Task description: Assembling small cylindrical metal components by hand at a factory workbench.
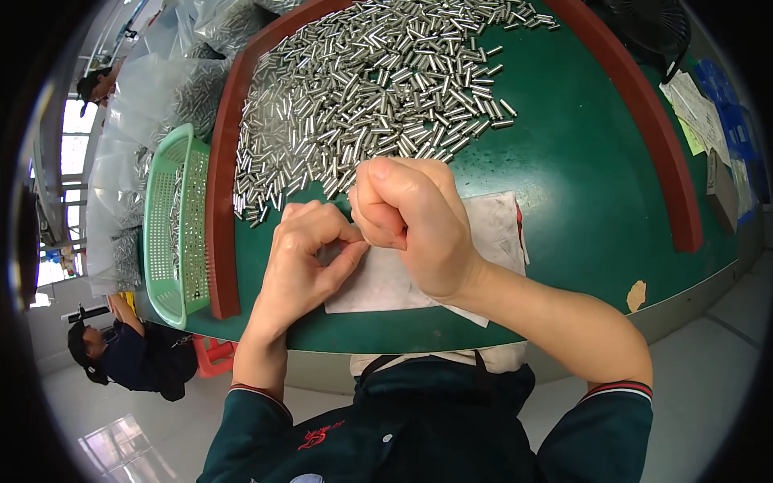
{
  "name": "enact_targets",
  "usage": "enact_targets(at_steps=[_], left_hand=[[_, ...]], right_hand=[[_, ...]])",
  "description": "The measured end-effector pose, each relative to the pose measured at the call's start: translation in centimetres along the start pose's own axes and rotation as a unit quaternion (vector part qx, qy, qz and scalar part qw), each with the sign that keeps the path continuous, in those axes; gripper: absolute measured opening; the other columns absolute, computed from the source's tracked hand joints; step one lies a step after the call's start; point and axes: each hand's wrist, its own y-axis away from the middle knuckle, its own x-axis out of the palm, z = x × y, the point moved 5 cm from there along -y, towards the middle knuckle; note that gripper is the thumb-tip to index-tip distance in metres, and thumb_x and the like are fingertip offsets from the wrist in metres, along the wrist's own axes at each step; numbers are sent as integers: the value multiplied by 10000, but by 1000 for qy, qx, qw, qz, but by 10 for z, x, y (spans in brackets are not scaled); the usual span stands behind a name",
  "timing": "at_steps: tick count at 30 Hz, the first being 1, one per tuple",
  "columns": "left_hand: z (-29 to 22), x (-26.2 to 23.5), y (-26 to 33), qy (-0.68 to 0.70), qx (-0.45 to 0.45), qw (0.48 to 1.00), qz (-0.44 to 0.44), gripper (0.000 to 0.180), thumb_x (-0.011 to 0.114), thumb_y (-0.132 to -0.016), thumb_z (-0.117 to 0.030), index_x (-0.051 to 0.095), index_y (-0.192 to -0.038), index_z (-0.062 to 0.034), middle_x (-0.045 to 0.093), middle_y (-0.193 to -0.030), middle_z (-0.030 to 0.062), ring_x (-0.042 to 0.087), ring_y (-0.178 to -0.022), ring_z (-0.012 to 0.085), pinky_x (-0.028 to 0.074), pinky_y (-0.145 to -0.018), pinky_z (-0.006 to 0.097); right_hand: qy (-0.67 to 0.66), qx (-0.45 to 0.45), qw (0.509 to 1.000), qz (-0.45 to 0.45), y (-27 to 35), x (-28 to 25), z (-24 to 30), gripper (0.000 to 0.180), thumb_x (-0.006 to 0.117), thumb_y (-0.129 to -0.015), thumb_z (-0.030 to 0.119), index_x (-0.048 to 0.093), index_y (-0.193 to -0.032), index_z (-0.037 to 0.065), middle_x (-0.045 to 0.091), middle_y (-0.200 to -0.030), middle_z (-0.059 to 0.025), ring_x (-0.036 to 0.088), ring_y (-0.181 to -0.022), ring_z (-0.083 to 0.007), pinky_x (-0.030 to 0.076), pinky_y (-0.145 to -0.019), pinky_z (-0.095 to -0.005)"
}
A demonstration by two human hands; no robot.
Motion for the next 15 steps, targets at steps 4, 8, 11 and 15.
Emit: enact_targets(at_steps=[4, 8, 11, 15], left_hand=[[-1, 0, 1, 2, -3, 1000, -1, 116, 640, -650, -27, 535, -619, -67, 490, -579, 17, 455, -593, 193, 294, -610, 317], [-1, 0, 1, -3, -6, 1000, 4, 117, 640, -651, -27, 535, -620, -67, 489, -579, 18, 452, -594, 194, 294, -613, 317], [-1, 0, 2, -4, -4, 1000, 4, 119, 642, -650, -29, 533, -620, -65, 486, -578, 22, 449, -594, 196, 294, -613, 318], [-1, 0, 2, -4, -1, 1000, 1, 118, 641, -650, -26, 533, -622, -63, 483, -586, 28, 446, -592, 202, 294, -613, 319]], right_hand=[[6, -10, 1000, 2, 1, 0, -1, 400, 309, -880, 269, 293, -516, 106, 276, -434, 19, 185, -394, -87, 175, -397, -252], [1, -15, 1000, 0, 2, -1, -2, 391, 302, -882, 268, 293, -525, 109, 273, -435, 20, 183, -395, -88, 175, -398, -255], [6, -15, 1000, 0, 2, -1, -2, 389, 299, -883, 267, 292, -527, 111, 271, -435, 21, 184, -395, -89, 177, -400, -255], [-20, 7, 999, -32, 3, -1, -1, 374, 335, -855, 206, 271, -505, 89, 247, -456, 23, 222, -431, -78, 191, -422, -242]])
